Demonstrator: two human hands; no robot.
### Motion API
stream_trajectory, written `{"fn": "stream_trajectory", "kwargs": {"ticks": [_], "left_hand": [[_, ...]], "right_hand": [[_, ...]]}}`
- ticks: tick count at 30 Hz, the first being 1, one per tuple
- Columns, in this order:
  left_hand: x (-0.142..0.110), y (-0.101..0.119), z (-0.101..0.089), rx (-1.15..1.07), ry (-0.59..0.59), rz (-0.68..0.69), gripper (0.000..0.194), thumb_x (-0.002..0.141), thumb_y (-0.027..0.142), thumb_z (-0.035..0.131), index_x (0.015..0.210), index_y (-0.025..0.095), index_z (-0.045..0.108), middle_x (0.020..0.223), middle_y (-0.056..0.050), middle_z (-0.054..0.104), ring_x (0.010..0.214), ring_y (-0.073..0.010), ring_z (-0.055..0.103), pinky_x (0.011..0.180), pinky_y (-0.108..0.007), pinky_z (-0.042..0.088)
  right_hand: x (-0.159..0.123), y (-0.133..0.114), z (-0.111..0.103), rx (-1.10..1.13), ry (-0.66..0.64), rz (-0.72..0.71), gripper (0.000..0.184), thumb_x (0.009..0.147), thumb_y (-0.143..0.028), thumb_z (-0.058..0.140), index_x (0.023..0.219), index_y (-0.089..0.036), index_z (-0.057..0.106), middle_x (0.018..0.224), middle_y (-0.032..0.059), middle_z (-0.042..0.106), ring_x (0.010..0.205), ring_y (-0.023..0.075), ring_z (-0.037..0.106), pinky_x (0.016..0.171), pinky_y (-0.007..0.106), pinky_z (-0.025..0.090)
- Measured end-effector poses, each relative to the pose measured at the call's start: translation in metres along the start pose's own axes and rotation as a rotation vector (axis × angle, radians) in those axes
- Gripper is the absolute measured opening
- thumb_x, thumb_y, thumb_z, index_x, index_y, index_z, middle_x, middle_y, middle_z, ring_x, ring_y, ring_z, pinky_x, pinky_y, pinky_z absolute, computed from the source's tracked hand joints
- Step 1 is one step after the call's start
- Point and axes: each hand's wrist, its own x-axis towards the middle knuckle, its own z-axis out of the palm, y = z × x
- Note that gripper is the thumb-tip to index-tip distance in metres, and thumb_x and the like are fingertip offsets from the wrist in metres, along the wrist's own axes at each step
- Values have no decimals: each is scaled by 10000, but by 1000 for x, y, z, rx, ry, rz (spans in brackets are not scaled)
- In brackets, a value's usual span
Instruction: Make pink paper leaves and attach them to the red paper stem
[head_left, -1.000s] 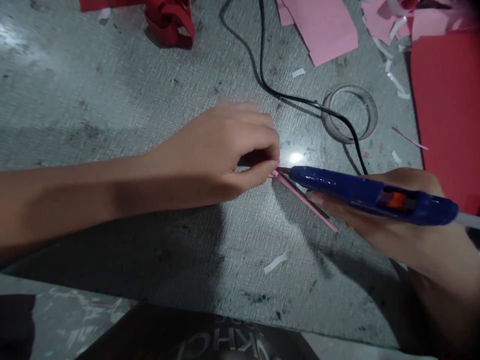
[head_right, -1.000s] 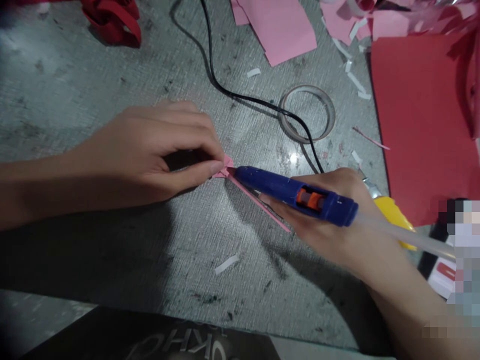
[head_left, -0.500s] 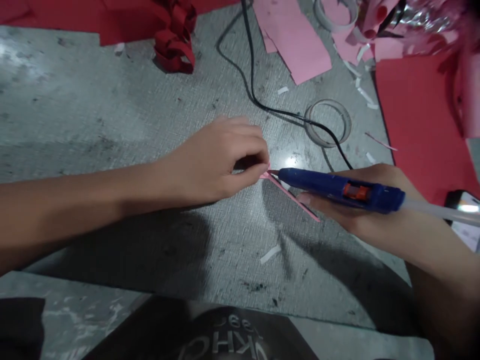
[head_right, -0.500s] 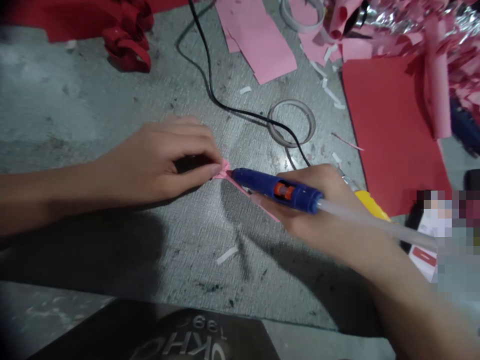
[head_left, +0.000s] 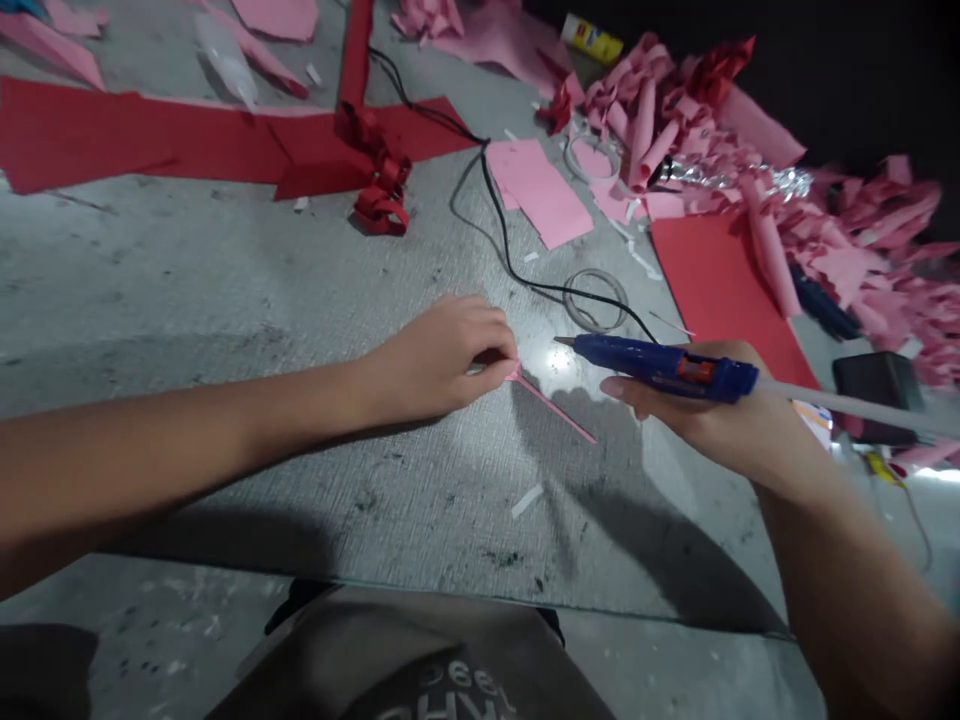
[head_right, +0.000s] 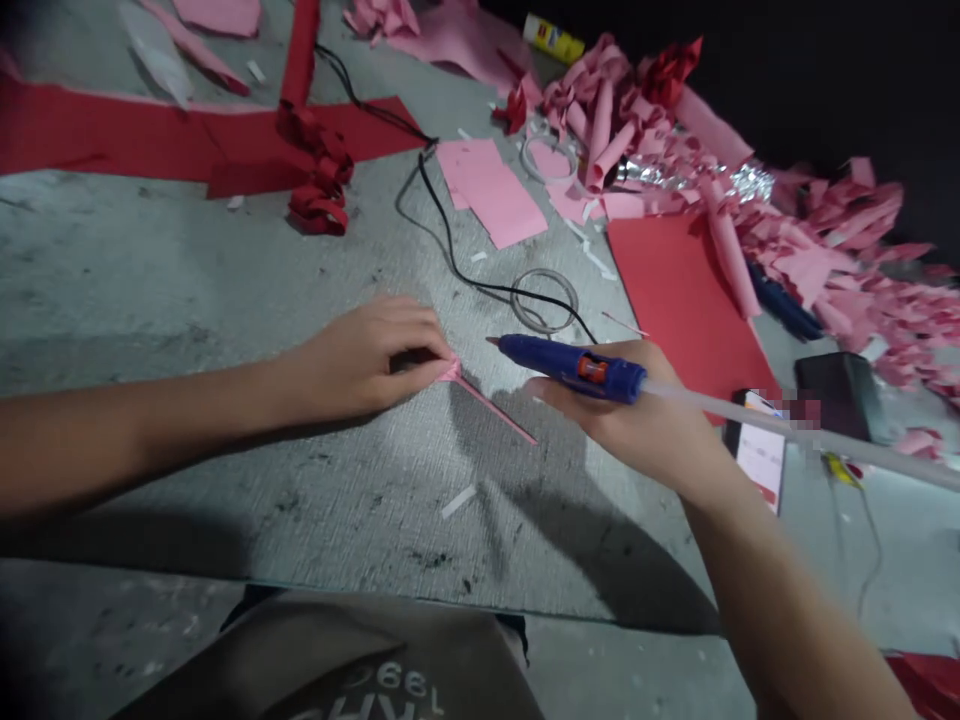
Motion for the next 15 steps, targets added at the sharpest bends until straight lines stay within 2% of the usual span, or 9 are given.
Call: {"fn": "stream_trajectory", "kwargs": {"ticks": [2,4,7,9,12,13,15], "left_hand": [[0,-2,1,-4,8,15,209,1060,285,601,961,183,754,948,-44,749,953,-220,642,920,-381,441],[-1,-4,3,1,20,36,210,1065,279,612,964,180,766,950,-45,756,951,-218,644,922,-380,446],[-3,-2,5,56,28,78,220,1084,290,621,998,178,791,979,-59,769,971,-230,652,916,-389,456],[-5,1,7,160,24,132,249,1106,292,590,1050,168,799,1051,-92,769,1003,-253,657,918,-411,464],[-8,6,9,305,15,272,286,1133,255,521,1087,138,778,1102,-132,764,1043,-275,662,964,-441,477],[-9,7,10,332,8,315,275,1133,240,515,1100,137,768,1096,-132,764,1042,-273,665,972,-438,482],[-11,8,9,383,-6,368,248,1130,225,516,1139,127,744,1088,-134,759,1030,-269,669,968,-429,490]], "right_hand": [[-2,-5,-6,12,31,34,506,822,-508,884,564,-226,553,469,-52,412,435,108,346,401,272,270],[-1,-8,-12,40,117,49,470,813,-494,902,589,-215,597,483,-51,439,451,105,353,425,280,279],[16,-7,-22,96,232,74,367,825,-490,907,728,-181,734,529,-37,527,488,118,434,472,286,324],[40,-3,-28,170,240,71,338,880,-494,863,835,-170,777,564,-28,572,529,129,491,509,286,346],[90,7,-32,250,149,-52,293,891,-392,857,758,-179,705,599,-18,587,580,127,519,568,279,393],[108,10,-31,299,121,-51,286,858,-349,888,737,-174,697,608,-7,601,589,126,523,562,273,392],[143,15,-28,477,112,58,259,784,-281,951,776,-160,723,593,-10,601,549,118,504,490,256,350]]}}
